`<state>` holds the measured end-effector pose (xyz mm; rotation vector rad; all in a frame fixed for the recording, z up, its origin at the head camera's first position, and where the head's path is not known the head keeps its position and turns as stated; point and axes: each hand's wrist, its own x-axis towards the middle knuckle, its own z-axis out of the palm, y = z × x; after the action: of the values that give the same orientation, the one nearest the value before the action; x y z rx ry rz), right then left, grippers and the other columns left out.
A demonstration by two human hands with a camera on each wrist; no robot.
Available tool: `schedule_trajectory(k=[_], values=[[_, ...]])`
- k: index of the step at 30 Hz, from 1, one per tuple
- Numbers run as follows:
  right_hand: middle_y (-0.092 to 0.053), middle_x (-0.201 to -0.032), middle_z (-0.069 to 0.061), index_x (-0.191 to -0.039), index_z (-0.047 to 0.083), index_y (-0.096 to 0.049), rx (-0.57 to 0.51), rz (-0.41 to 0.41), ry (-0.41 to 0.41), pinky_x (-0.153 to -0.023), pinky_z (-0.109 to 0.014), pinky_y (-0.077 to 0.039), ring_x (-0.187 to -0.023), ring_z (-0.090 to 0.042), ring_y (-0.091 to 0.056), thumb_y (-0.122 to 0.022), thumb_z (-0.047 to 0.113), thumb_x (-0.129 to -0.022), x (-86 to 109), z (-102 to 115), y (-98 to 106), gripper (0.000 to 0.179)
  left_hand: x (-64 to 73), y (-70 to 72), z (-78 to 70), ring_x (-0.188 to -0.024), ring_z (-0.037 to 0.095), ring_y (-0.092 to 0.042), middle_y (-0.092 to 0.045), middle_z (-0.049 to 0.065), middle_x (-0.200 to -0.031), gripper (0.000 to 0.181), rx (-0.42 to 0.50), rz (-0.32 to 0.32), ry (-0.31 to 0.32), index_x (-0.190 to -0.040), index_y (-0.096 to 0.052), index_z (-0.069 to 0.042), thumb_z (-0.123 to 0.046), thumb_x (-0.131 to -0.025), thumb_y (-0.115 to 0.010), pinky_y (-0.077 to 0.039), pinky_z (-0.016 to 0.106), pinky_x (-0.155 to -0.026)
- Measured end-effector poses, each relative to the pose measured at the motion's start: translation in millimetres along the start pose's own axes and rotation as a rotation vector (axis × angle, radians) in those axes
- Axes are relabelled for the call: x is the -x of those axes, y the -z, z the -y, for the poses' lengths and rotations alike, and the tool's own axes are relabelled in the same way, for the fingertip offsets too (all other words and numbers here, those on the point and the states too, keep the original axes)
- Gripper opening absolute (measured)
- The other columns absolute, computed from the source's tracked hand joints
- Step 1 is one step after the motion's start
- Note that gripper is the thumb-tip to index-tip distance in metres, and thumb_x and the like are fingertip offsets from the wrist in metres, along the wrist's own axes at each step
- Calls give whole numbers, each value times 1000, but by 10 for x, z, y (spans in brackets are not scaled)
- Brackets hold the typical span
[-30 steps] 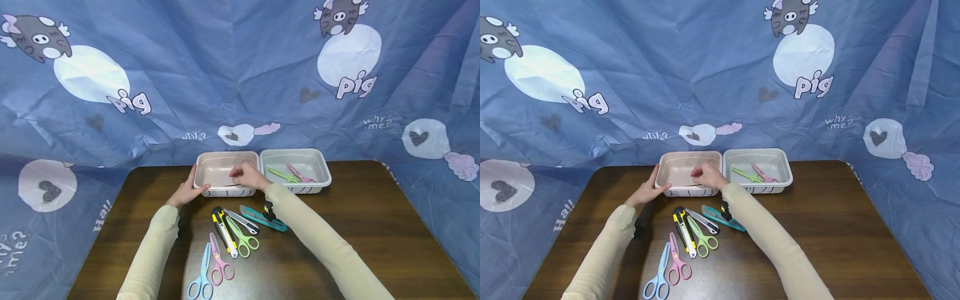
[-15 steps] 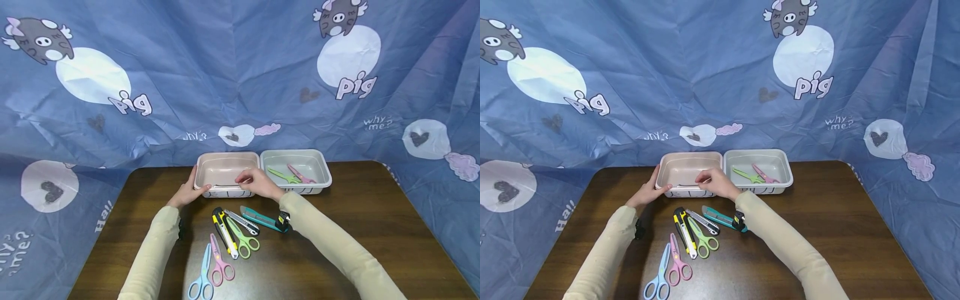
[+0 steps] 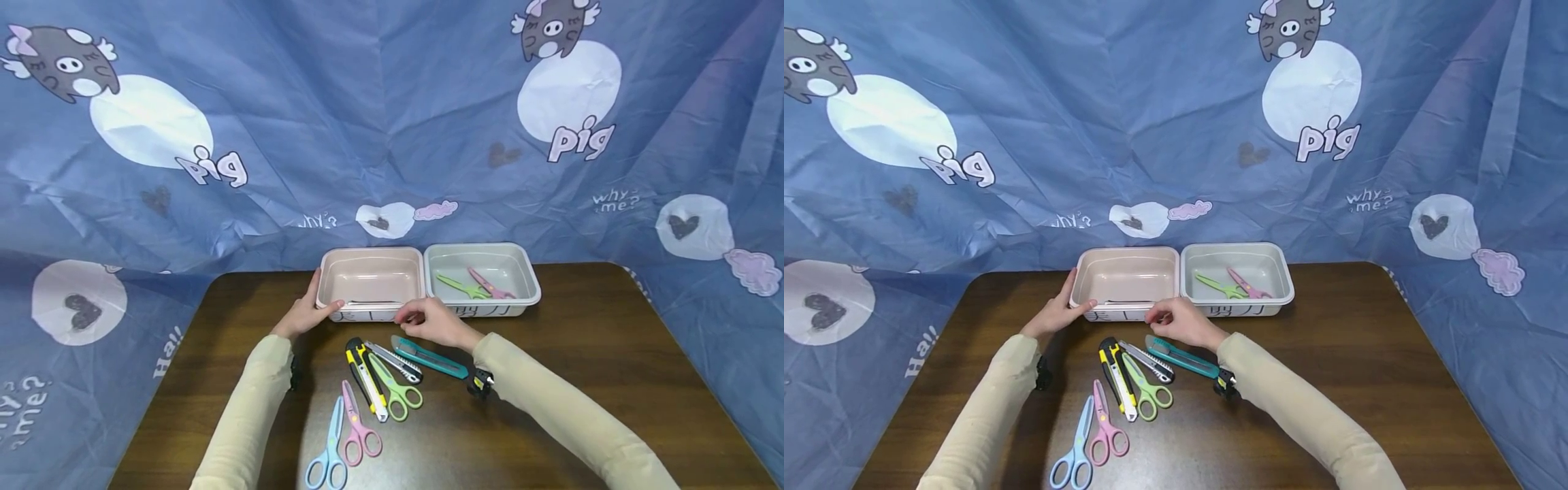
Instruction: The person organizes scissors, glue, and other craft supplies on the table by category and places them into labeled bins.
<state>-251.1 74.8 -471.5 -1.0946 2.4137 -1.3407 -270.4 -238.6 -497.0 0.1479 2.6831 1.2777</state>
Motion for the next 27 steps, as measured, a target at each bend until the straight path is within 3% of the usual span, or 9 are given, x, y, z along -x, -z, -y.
schedule_trajectory(k=[4, 12, 27], values=[[-70, -97, -14, -101, -4, -70, 5, 20, -15, -77, -24, -52, -84, -12, -65, -65, -2, -84, 81, -32, -13, 18, -6, -5, 1, -129, 50, -35, -25, 36, -146, 99, 9, 6, 9, -156, 5, -16, -41, -91, -66, -29, 55, -105], [-70, -94, -4, -97, 1, -71, 29, 23, -24, -75, -24, -53, -82, -9, -66, -67, -1, -83, 229, -129, -32, 15, -8, 3, 3, -128, 51, -36, -27, 37, -145, 99, 3, -3, 7, -156, 4, -15, -40, -91, -66, -30, 56, -105], [-70, -92, -10, -101, -2, -69, 25, 51, -93, -73, -26, -53, -83, -10, -63, -68, -1, -82, 556, -385, -70, 19, 20, 4, -31, -126, 52, -38, -28, 38, -144, 98, -28, -4, 2, -156, 4, -13, -40, -91, -65, -31, 57, -104]])
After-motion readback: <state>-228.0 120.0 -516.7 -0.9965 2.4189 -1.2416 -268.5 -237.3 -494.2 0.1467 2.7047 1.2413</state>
